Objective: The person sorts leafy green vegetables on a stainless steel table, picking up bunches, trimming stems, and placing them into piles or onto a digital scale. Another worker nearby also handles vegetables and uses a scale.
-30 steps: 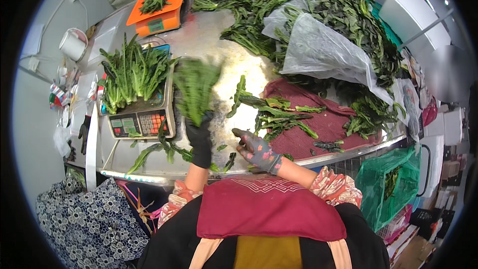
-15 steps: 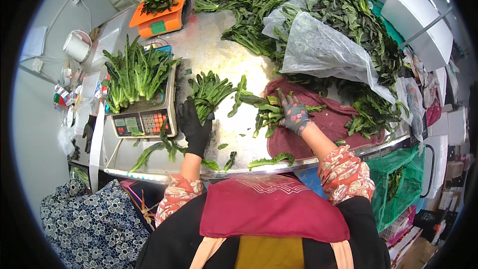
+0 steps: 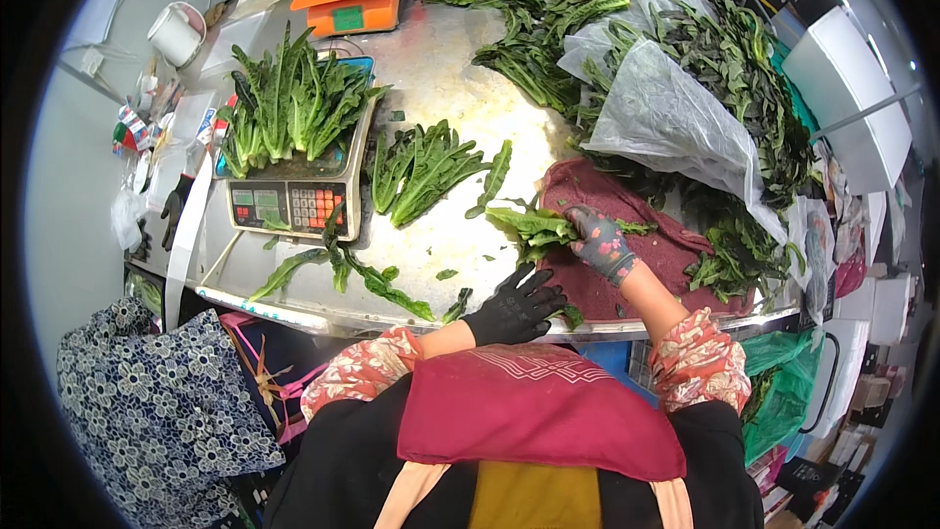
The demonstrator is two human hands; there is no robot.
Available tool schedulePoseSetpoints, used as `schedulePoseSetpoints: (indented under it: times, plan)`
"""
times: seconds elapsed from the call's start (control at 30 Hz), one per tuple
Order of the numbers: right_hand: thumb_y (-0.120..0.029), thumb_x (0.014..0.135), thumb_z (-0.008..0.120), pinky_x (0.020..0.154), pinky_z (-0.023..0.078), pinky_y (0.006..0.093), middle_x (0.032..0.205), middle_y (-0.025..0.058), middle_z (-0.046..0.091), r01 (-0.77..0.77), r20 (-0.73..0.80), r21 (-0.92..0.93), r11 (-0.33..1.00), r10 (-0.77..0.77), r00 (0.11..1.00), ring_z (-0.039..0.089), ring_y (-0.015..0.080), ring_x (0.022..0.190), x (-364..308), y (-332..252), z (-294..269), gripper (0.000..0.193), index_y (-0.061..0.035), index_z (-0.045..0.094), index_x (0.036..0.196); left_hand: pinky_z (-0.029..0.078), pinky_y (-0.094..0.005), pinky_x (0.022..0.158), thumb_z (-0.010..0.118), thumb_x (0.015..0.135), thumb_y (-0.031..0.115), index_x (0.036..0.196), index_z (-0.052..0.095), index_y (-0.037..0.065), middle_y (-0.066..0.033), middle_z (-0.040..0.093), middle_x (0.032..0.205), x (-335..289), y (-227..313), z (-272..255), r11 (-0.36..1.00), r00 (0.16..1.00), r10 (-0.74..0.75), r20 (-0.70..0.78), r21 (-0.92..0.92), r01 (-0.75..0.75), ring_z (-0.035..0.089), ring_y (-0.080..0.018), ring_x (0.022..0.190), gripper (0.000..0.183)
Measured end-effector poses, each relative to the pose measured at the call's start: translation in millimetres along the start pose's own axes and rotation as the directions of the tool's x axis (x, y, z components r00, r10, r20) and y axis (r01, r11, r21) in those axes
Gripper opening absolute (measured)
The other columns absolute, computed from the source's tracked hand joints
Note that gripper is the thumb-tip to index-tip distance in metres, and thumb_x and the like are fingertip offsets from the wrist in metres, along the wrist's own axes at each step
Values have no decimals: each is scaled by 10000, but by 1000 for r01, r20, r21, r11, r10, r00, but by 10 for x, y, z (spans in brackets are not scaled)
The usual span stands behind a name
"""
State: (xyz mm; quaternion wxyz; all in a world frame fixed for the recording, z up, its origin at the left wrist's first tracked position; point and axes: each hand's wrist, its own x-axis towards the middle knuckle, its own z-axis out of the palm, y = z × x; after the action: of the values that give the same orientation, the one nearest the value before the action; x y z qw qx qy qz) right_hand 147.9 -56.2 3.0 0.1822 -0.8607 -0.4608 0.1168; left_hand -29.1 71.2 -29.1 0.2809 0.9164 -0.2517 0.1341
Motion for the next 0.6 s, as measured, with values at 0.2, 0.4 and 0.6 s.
schedulePoseSetpoints:
  times: [0.2,0.4,0.6]
  plan:
    - [-129,619,645,788,443,399,1122,137,518,366,45,-133,921,-363,931,504,309,1022,316,-324,36,393,-91,554,999,322,-447,971,607,694,232,1070,575,103,-82,557,1060,-103,-10,165,999,1000,-12,9,-38,13,460,-277,1105,399]
    - [-174,736,516,624,480,360,856,66,609,536,440,-442,719,-346,828,616,238,795,580,-487,384,185,-141,588,903,345,-432,948,601,712,197,1055,581,97,-97,570,1037,-155,-39,137,991,996,-22,-85,-136,10,479,-287,1080,357]
    - [-271,727,574,620,483,366,806,97,631,452,441,-423,786,-257,860,621,267,714,1094,-584,306,541,-45,436,1199,352,-431,936,587,745,180,1037,583,87,-102,576,1031,-154,-70,136,966,989,-56,-136,-256,20,489,-279,1068,307]
